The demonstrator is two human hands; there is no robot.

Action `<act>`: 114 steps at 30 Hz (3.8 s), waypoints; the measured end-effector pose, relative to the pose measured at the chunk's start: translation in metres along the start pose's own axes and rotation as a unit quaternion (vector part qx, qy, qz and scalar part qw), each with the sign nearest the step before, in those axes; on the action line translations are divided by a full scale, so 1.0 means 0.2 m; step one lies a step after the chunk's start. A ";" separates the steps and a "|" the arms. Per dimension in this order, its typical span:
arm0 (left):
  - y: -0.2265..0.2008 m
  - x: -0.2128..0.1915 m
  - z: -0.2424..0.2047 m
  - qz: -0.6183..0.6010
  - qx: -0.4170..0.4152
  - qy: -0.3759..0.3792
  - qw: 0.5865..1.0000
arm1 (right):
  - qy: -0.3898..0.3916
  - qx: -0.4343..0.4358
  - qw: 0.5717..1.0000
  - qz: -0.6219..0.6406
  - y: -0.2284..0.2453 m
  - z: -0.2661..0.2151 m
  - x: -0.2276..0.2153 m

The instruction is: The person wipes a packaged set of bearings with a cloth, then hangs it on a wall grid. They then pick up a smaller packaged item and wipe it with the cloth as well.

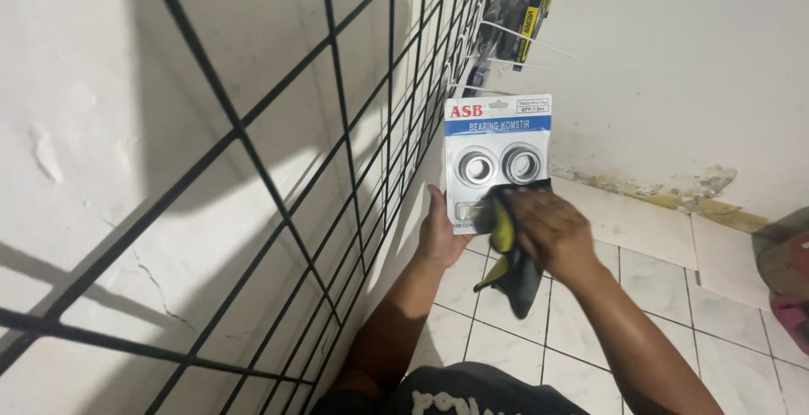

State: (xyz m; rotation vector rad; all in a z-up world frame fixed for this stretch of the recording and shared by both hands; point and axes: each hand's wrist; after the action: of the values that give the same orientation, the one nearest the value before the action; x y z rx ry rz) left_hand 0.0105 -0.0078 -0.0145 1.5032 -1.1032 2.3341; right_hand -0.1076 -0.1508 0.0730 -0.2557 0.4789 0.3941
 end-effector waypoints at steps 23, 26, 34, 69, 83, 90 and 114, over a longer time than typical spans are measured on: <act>-0.09 0.05 -0.09 -0.025 -0.011 0.034 0.999 | 0.035 -0.029 0.997 0.058 -0.04 -0.06 -0.01; -0.06 0.08 -0.08 -0.051 -0.039 0.065 0.996 | 0.031 -0.018 0.999 0.026 -0.03 -0.08 0.01; 0.16 -0.10 -0.04 -0.140 -0.098 0.074 0.982 | 0.035 -0.038 0.999 0.001 0.23 0.07 0.03; 0.03 -0.07 -0.04 0.011 0.026 0.081 0.996 | -0.029 0.034 0.992 0.116 -0.10 -0.14 0.01; 0.08 0.08 -0.02 0.045 0.048 0.097 0.993 | 0.001 0.131 0.990 0.060 -0.06 -0.18 0.03; 0.14 0.04 -0.01 0.077 0.062 0.119 0.988 | -0.059 0.236 0.967 0.082 -0.04 -0.19 0.07; 0.03 0.15 -0.11 0.059 0.056 0.098 0.992 | -0.094 0.233 0.965 0.075 0.13 -0.06 -0.01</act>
State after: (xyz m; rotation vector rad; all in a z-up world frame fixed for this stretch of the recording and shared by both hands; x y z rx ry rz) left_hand -0.0230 -0.0048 0.0017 1.2376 -1.0536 2.5966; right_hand -0.1246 -0.1323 0.0594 0.2747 0.3912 0.4367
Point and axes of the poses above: each hand's wrist, its own z-axis towards the middle knuckle, its own x-axis out of the palm, y = z × x, and after that the axes turned 2 degrees about -y, right-handed
